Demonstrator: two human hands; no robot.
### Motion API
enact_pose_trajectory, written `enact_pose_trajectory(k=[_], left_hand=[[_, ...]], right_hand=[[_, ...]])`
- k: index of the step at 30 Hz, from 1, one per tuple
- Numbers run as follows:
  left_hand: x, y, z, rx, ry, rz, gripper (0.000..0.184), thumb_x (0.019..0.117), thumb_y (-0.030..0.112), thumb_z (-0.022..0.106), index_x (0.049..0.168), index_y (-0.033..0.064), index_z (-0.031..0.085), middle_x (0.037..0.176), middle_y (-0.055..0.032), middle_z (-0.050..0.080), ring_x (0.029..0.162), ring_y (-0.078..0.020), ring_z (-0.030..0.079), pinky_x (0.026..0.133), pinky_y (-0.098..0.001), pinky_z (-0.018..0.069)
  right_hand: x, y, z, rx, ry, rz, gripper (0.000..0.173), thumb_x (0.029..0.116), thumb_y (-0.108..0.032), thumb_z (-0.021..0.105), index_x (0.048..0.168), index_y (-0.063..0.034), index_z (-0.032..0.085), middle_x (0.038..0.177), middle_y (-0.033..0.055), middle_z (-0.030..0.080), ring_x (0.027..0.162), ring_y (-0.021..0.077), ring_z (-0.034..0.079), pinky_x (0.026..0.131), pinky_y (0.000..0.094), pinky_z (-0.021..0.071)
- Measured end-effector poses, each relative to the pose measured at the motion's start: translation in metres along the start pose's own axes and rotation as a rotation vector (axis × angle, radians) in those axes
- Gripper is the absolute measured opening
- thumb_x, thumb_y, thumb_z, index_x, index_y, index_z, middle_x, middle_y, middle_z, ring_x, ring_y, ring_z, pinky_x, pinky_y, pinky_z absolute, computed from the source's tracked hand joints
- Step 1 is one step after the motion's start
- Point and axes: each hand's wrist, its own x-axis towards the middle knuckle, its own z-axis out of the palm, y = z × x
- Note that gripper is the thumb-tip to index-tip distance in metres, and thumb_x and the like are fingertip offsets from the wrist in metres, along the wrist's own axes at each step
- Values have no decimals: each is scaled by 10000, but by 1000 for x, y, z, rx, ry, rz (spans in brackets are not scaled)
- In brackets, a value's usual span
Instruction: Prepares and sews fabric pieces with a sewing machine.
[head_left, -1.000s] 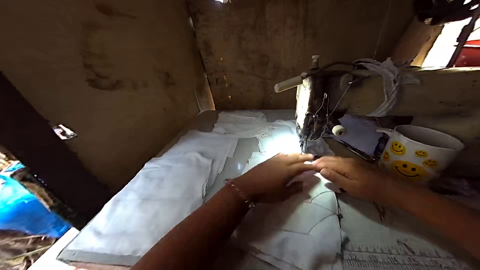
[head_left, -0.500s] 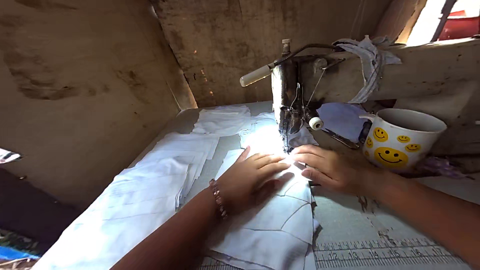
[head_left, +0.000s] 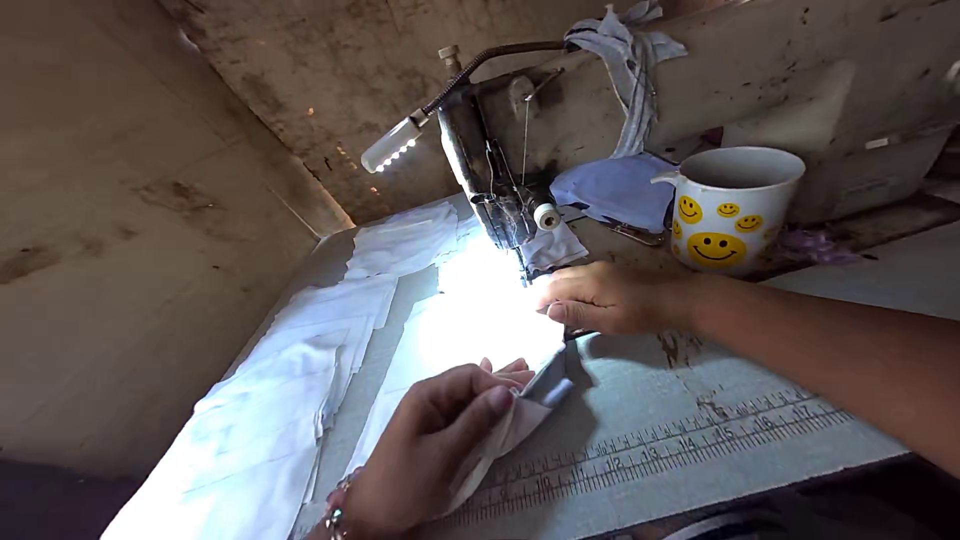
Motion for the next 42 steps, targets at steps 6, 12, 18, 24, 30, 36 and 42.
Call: enact_pose_trajectory(k=[6,12,18,24,30,36,42], left_hand=[[2,4,-3,-88,40,-148,240,1057,343,534,939,239,716,823,159,712,745,72,658,695,-122,550],[24,-4,-22,316,-103,187,673,1089,559,233,1156,131,748,1189,0,752,1216,-108,658,1110,-384,500],[49,-18,-17,872,-323,-25,639,1041,626,308,1517,251,511,1533,-10,533,1462,-275,441,1123,-787,180],[54,-8,-19,833,-396,-194,618,1028,621,372,1508,257,508,1510,-7,536,1463,-226,423,1157,-753,140],[61,-7,-22,842,-428,-246,624,1033,610,390,1494,208,513,1428,-36,584,1437,-227,440,1171,-735,117],[71,-14,-29,913,-456,-217,654,1015,641,385,1553,275,456,1554,17,483,1510,-237,328,1153,-760,65],[82,-23,-35,939,-428,-192,678,1012,632,383,1503,186,524,1585,25,445,1524,-264,290,1125,-776,106]], right_hand=[[1,-2,-5,47,-19,46,433,1100,-261,388,1052,8,724,932,94,689,914,157,661,829,332,536],[-1,-3,-1,-4,-21,-8,417,1074,-295,456,1027,-19,765,1098,109,725,1098,189,676,944,354,547],[-2,0,0,-44,-7,-55,427,1086,-323,420,1100,-48,747,1083,74,721,1053,118,667,924,268,532],[-2,0,2,-105,25,-55,422,1071,-346,424,1011,-74,742,1008,28,715,999,85,665,863,242,543],[-2,0,4,-156,16,-3,486,1062,-425,412,1036,-60,731,1022,63,700,1033,146,673,875,303,558],[2,-5,-1,-185,-97,133,544,1076,-453,363,1195,-38,694,1180,111,696,1205,210,635,1030,383,502],[4,-6,-1,-207,-142,207,550,1063,-481,412,1221,-38,697,1292,108,639,1220,208,607,1021,405,498]])
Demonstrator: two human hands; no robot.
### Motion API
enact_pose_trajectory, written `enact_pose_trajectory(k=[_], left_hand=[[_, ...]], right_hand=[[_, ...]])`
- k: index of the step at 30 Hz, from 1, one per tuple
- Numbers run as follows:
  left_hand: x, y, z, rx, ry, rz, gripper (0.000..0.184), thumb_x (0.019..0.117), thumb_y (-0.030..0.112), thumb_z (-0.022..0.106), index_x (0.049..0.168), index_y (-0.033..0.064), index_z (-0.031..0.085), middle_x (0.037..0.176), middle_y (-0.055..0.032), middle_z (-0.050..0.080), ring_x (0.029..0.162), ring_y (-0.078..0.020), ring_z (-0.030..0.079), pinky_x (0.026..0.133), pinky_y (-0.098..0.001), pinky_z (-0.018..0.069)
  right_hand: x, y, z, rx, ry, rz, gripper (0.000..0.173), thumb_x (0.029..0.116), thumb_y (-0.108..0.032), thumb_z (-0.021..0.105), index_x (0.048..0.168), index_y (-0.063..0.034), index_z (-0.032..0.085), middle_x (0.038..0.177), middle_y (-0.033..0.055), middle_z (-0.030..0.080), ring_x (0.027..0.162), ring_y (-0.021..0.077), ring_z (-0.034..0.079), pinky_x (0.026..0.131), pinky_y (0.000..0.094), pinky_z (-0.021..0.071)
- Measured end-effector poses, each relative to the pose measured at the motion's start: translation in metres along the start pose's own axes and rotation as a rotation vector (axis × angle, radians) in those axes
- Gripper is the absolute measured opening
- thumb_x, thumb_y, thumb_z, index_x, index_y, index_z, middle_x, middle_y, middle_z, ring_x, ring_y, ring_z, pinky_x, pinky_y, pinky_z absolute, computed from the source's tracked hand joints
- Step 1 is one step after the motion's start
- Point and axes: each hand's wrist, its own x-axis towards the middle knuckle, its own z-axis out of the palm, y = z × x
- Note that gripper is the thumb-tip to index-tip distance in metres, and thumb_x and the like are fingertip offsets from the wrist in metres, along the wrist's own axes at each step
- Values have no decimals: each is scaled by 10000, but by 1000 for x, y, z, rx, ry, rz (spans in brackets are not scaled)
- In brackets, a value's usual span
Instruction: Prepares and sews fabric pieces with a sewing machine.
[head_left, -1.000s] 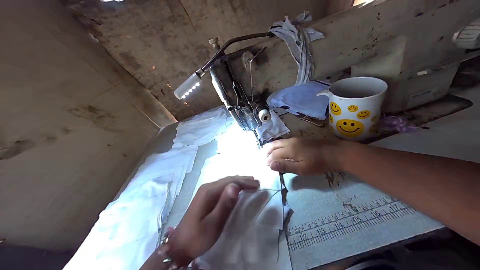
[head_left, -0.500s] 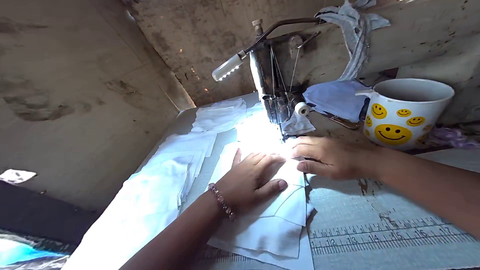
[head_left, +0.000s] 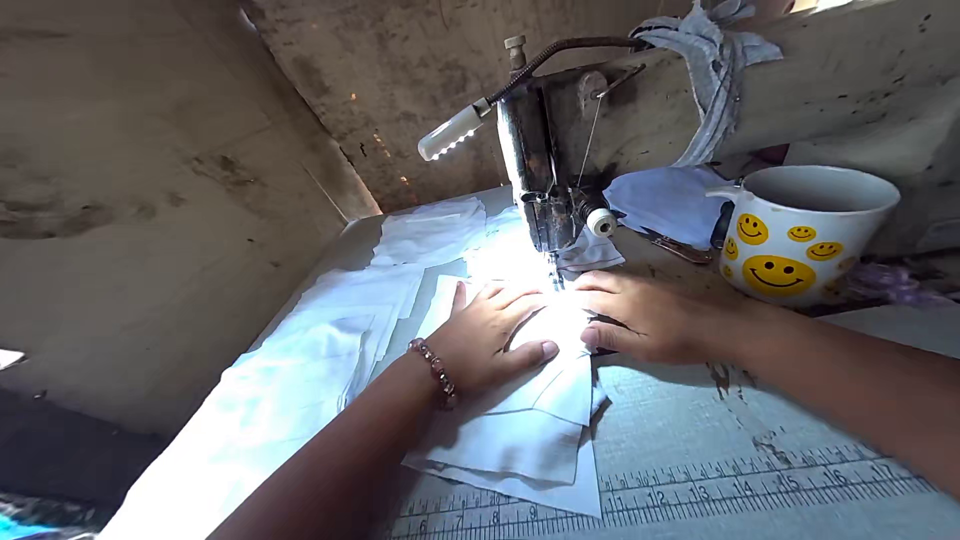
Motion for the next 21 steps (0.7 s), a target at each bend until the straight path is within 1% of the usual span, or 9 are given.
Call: enact_pose_trajectory(k=[2,4,8,9,11,13,17,18,21], left_hand=[[2,0,-1,-1,-3,-27,677,1016,623,382,1516,186,511,1593,22,437,1529,-254,288,1136,-767,94],[5,0,-1,7,-9,-53,687,1016,634,369,1530,196,493,1599,26,428,1535,-253,276,1135,-777,88],[3,1,-1,-6,14,-34,641,1042,583,366,1529,187,496,1602,17,425,1536,-235,275,1167,-731,68],[-1,-3,3,-30,92,46,578,1050,526,390,1479,177,559,1558,12,485,1500,-204,348,1193,-671,117],[-6,-17,13,-106,282,297,428,1044,427,468,1278,158,705,1373,16,648,1329,-124,543,1161,-541,321],[-7,-24,12,-172,251,402,394,1042,407,493,1228,154,731,1324,23,679,1289,-98,584,1165,-597,323],[-4,-25,8,-140,205,357,399,1017,412,525,1232,154,741,1323,21,682,1289,-115,585,1152,-606,322],[-2,-25,7,-134,209,342,393,1015,404,529,1230,157,745,1325,22,682,1298,-114,574,1156,-581,313],[2,-23,6,-129,224,314,384,1013,371,539,1231,134,746,1308,-4,691,1308,-145,574,1160,-614,282]], right_hand=[[1,-1,-2,17,-30,39,558,1070,-475,401,1282,-36,672,1317,106,620,1230,210,593,1033,407,487],[0,-2,0,-3,3,26,555,1071,-470,397,1271,-32,673,1311,114,628,1246,222,591,1047,410,480],[-2,1,10,-95,140,-165,597,1054,-515,381,1207,-35,702,1245,113,685,1232,225,625,1045,375,499],[-2,2,11,-81,142,-176,578,1052,-503,394,1173,-36,713,1216,109,692,1205,218,636,1023,363,510],[-1,2,9,-47,136,-163,546,1051,-482,417,1137,-41,727,1174,101,691,1151,199,644,973,344,525],[1,3,10,-46,148,-148,534,1044,-476,433,1113,-42,735,1152,98,694,1112,187,657,933,334,543],[3,1,9,-66,121,-93,521,1038,-467,430,1129,-53,733,1159,78,681,1094,158,652,914,311,543],[3,1,7,-76,98,-64,521,1043,-467,422,1166,-61,725,1179,74,674,1114,161,645,934,321,539],[2,-1,4,-109,57,-9,549,1066,-449,391,1293,-43,682,1295,122,664,1242,239,616,1049,412,488]])
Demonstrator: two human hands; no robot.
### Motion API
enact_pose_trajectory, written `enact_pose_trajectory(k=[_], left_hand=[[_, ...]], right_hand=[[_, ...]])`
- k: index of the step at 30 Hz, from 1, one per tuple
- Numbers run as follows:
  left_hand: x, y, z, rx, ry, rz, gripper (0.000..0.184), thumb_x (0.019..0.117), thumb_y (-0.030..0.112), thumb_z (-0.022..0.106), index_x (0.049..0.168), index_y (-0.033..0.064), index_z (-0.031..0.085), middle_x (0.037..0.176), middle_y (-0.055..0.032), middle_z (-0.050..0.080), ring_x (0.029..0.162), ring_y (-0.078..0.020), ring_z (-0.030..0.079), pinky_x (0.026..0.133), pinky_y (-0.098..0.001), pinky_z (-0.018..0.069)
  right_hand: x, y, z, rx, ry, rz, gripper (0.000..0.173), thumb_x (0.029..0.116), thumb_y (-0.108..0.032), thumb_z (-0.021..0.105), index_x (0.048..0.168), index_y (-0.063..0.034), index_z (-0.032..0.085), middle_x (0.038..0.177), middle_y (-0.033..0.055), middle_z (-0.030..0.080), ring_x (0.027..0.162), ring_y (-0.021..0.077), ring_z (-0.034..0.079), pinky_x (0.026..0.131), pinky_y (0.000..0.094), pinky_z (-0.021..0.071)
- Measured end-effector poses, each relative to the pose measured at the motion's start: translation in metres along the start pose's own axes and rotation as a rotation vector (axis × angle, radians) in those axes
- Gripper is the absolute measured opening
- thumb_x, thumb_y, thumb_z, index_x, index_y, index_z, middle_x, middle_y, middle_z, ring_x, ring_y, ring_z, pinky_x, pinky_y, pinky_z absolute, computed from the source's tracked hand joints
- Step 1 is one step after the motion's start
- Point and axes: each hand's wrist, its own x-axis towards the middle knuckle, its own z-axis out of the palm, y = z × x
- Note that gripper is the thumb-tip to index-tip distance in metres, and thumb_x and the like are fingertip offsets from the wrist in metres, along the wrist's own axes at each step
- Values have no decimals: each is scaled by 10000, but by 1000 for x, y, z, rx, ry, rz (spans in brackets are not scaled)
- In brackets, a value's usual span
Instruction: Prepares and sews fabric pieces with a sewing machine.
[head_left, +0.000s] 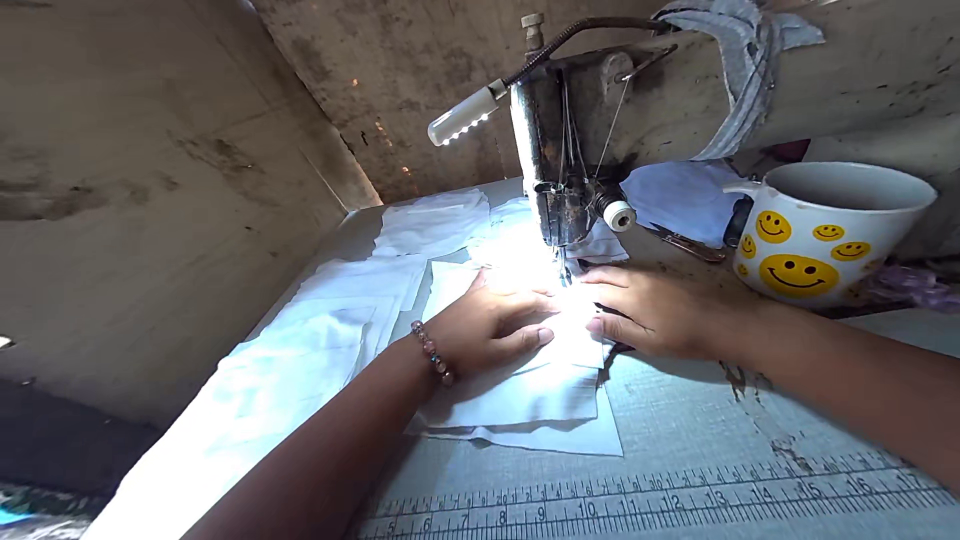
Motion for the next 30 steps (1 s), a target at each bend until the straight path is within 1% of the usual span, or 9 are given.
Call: enact_pose_trajectory(k=[2,5,7,9,14,18,21,25,30], left_hand=[[2,1,0,13,-4,-30,375,1014,362,542,1233,136,745,1305,-4,692,1310,-152,572,1170,-615,269],[3,-2,-1,41,8,-3,368,1022,346,535,1242,133,738,1314,-16,686,1310,-188,577,1155,-667,275],[2,-11,3,109,97,149,356,1013,351,532,1203,152,758,1272,-2,714,1231,-151,630,1112,-540,395],[2,-18,4,91,131,246,326,1006,352,550,1127,161,785,1220,-6,734,1194,-123,648,1095,-453,430],[4,-24,-1,89,43,187,350,986,386,567,1164,166,773,1246,-7,718,1223,-166,636,1095,-630,383],[9,-23,-2,105,40,113,336,985,360,569,1142,143,772,1233,-39,715,1237,-216,627,1063,-680,364],[12,-16,1,127,58,16,313,991,318,554,1104,128,775,1220,-37,716,1227,-240,630,1023,-715,374],[15,-4,-3,98,-7,-209,335,1033,305,533,1252,152,735,1395,-63,637,1404,-288,500,1062,-795,261],[23,18,-5,81,-71,-481,395,1100,333,440,1402,181,644,1496,-44,562,1482,-273,396,1119,-775,175]], right_hand=[[-4,-1,5,-60,98,-80,591,1055,-501,371,1253,-50,698,1262,114,685,1227,235,634,1043,405,504],[-5,-7,12,-61,254,-272,551,1052,-525,380,1078,-104,735,1035,33,707,1021,146,668,860,278,555],[-6,-7,15,-35,237,-294,541,1058,-509,389,1036,-100,743,1009,25,711,1004,137,667,850,261,550],[-6,-4,15,-22,234,-271,543,1057,-496,396,1038,-93,759,1018,33,726,1019,136,678,870,257,552],[-5,-5,13,-27,181,-182,569,1055,-509,383,1057,-66,740,1095,71,726,1106,171,673,945,300,542],[-4,-9,9,-55,99,-68,612,1053,-535,365,1118,-39,719,1162,110,698,1169,222,650,983,362,528],[-5,-10,14,-93,155,-156,637,1040,-573,352,1170,-70,721,1192,102,703,1205,240,640,1022,391,517],[-5,-9,14,-93,158,-186,628,1047,-559,351,1157,-73,732,1175,76,714,1178,215,648,1010,360,518],[-6,-10,11,-86,139,-90,660,1040,-576,359,1128,-40,734,1177,107,706,1181,240,650,998,392,528]])
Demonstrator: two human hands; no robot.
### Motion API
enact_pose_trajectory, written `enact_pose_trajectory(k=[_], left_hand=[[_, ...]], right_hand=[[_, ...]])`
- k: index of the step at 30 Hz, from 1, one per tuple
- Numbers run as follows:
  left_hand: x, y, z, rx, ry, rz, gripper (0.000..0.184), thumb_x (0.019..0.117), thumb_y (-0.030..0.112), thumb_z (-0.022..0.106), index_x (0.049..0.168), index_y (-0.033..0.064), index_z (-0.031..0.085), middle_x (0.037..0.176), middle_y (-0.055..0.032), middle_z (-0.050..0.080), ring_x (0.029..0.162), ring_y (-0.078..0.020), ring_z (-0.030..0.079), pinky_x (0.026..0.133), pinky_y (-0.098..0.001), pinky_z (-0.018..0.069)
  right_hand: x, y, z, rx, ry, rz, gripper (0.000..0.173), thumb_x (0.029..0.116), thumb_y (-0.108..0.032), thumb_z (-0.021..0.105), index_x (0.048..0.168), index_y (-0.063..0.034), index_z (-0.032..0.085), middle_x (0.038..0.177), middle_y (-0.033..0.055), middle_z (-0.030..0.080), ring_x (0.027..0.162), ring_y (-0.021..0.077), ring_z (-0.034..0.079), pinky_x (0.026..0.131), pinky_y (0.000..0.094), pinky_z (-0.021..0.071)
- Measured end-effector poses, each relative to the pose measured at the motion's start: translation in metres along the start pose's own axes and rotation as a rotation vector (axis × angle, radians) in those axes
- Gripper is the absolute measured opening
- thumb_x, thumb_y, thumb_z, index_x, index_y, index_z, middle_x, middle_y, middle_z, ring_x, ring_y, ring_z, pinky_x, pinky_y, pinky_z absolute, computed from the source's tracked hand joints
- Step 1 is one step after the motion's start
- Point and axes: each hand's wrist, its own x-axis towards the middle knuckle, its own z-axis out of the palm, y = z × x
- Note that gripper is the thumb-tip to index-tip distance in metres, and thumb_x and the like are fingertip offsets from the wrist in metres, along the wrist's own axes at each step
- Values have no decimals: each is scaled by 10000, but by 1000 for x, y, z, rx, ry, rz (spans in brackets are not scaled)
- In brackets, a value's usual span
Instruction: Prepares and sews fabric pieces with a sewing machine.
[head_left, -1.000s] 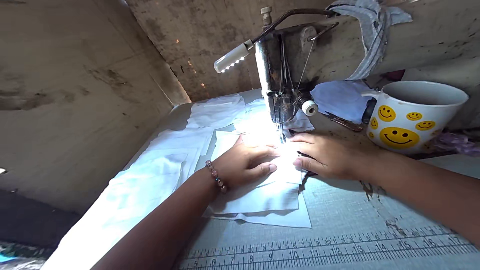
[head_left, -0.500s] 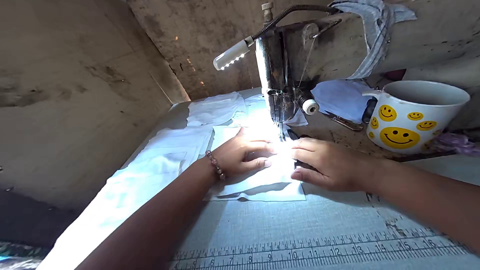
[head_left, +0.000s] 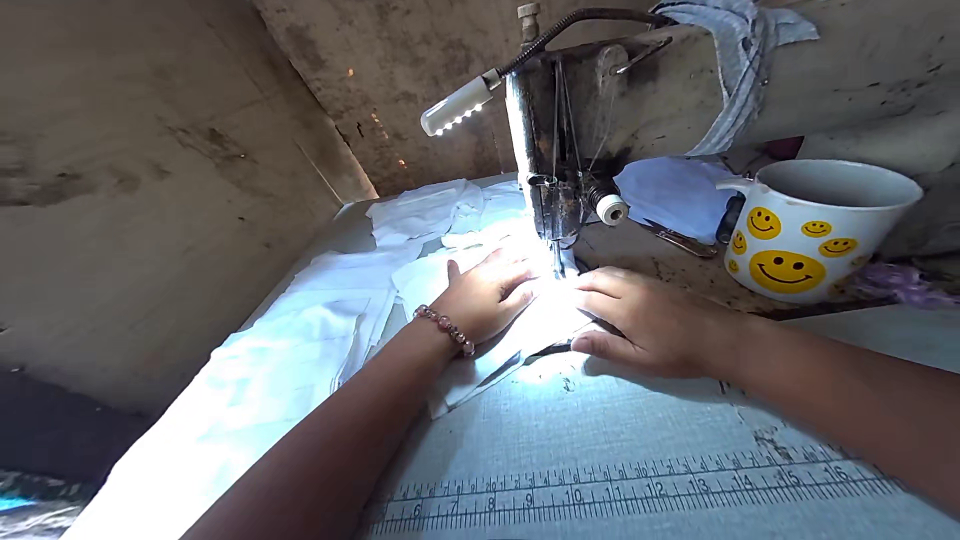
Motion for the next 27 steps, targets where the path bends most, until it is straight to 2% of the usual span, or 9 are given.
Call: enact_pose_trajectory(k=[4,8,13,15,17,18,21,24,27], left_hand=[[-7,22,3,51,-77,-216,484,1129,349,273,1557,232,467,1648,-30,370,1570,-316,195,1142,-788,60],[-15,45,3,61,-173,-354,507,1126,377,252,1574,225,435,1664,-119,314,1571,-417,98,1118,-814,50],[-33,76,-3,16,-378,-314,519,1130,374,238,1572,175,420,1621,-173,368,1543,-467,164,1121,-807,106],[-39,83,-21,-34,-491,-248,517,1134,344,250,1586,131,383,1615,-193,371,1511,-421,287,1146,-722,215],[-39,75,-51,-134,-435,-209,417,1125,298,387,1389,66,612,1283,-160,653,1161,-253,615,980,-467,470],[-33,63,-65,-233,-361,-239,357,1114,251,439,1227,17,684,1068,-122,682,933,-172,622,835,-358,493],[14,11,-88,-270,-38,-439,356,1101,249,479,993,-4,706,856,-80,702,712,-120,650,663,-286,533],[68,-35,-72,25,35,-672,521,1036,396,598,1150,-108,666,1162,-311,662,1110,-430,644,995,-609,472],[94,-37,-43,166,-88,-729,492,1008,320,646,1262,-100,611,1285,-304,622,1238,-429,591,1051,-587,441]], right_hand=[[-1,-5,3,-17,76,-120,663,1049,-574,322,1168,-62,727,1192,103,717,1173,245,665,1002,408,535],[-2,-9,4,6,55,-170,658,1053,-562,315,1152,-59,728,1108,86,726,1074,225,690,926,376,558],[-5,-6,1,9,91,-220,644,1057,-554,317,1146,-73,736,1074,61,731,1045,197,692,900,344,564],[-4,-4,0,26,65,-195,650,1058,-568,308,1124,-79,731,1061,59,728,1049,203,691,902,363,565],[-3,0,-3,53,30,-145,660,1052,-578,315,1083,-62,727,1028,83,722,1029,235,692,877,403,568],[-3,2,-4,66,15,-123,677,1051,-585,312,1063,-49,725,1031,100,724,1035,248,692,882,416,567],[0,5,-6,140,-46,-67,707,1052,-597,315,1065,-4,699,1070,151,716,1091,290,675,942,439,538],[7,1,-11,225,-143,-27,699,1056,-562,374,1072,76,661,1160,250,681,1211,388,621,1055,499,471],[4,-2,-14,170,-82,-37,605,1055,-500,450,1049,65,666,1203,246,670,1263,389,595,1106,497,439]])
